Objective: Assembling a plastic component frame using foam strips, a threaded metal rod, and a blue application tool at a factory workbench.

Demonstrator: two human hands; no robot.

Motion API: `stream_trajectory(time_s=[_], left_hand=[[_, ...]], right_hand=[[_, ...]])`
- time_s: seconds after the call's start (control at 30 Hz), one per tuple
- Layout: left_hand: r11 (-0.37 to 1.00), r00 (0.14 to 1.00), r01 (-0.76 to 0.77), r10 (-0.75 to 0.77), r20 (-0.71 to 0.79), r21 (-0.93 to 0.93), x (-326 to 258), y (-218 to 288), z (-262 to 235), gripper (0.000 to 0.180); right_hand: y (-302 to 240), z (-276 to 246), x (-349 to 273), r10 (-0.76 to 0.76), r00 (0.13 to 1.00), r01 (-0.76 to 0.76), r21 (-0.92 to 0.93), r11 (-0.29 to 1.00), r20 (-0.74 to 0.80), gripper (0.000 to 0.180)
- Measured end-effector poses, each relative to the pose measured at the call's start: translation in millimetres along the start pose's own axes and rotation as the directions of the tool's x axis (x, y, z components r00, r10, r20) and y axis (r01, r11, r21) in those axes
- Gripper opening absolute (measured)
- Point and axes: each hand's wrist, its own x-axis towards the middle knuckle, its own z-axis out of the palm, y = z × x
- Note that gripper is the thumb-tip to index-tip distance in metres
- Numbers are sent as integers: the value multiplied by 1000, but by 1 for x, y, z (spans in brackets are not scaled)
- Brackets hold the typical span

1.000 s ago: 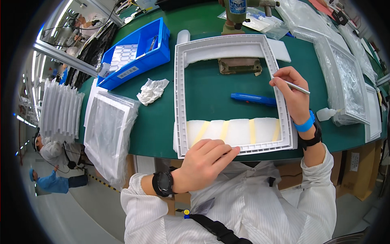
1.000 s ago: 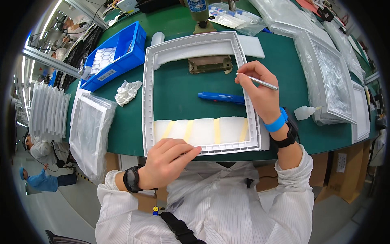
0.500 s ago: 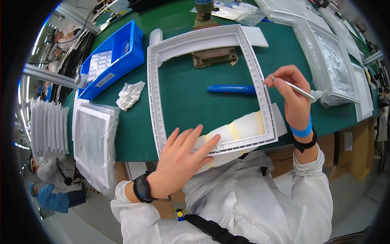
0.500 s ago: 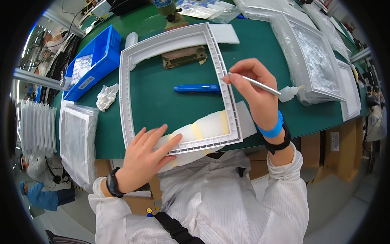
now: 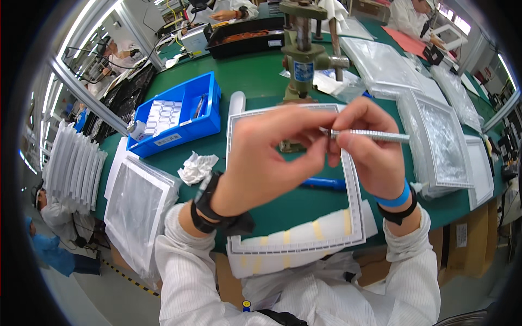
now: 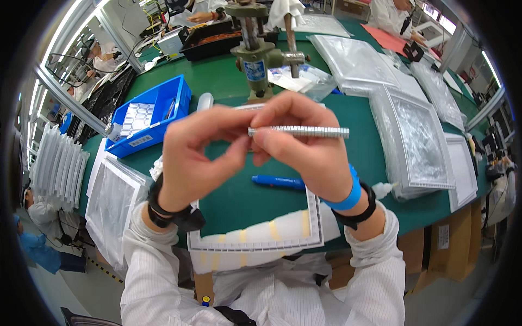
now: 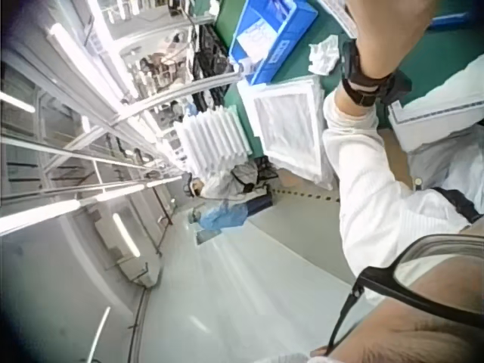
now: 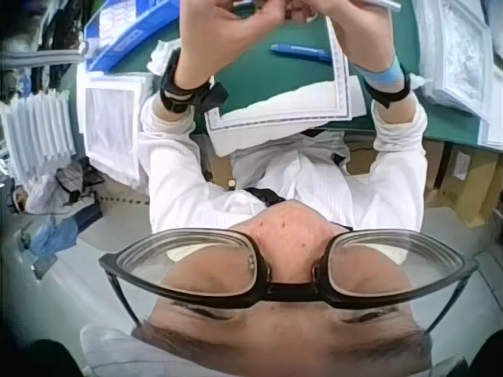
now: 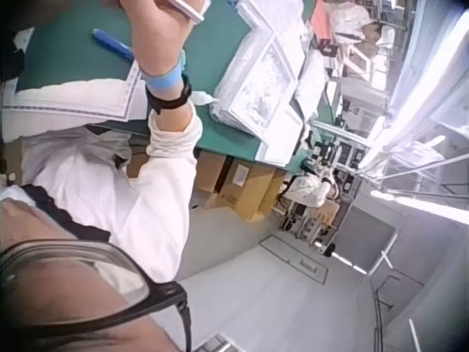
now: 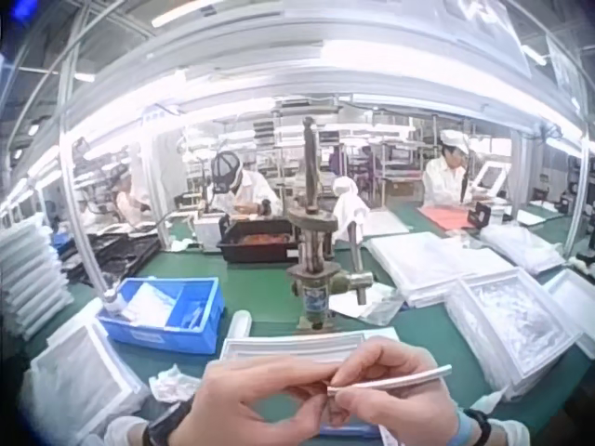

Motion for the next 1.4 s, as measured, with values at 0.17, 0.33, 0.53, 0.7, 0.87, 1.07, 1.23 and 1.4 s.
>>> stream_trajectory(time_s=[0.17, 0.33, 0.53, 0.7, 0.87, 1.07, 1.23, 1.4], left_hand=[[993, 999, 30, -31, 8, 118, -9, -17, -6, 31], [980, 1000, -2, 0, 12, 198, -7, -24, -11, 30], [967, 999, -45, 41, 20, 250, -7, -23, -11, 29], [960, 998, -58, 54, 22, 273, -9, -21, -10, 30], [955, 998, -68, 68, 12, 289, -10, -19, -9, 29], [940, 997, -73, 72, 16, 335, -12, -17, -10, 26], [942, 996, -85, 86, 9, 323, -13, -18, -10, 27], [957, 994, -112, 112, 15, 269, -14, -8, -10, 32]], right_hand=[[20, -1, 2, 64, 995, -70, -83, 994, -71, 9], [27, -7, 6, -3, 1000, 1, -164, 986, -13, 9], [28, -4, 5, 4, 999, -8, -122, 992, -33, 9], [30, -2, 1, -9, 999, 6, -88, 996, -32, 10], [31, 0, -1, -44, 999, 42, -71, 997, -18, 10], [41, 2, -5, -141, 990, 139, -78, 987, -21, 14], [46, -4, -5, -250, 967, 255, -129, 958, 53, 18], [45, -2, -7, -331, 938, 341, -102, 935, 105, 22]])
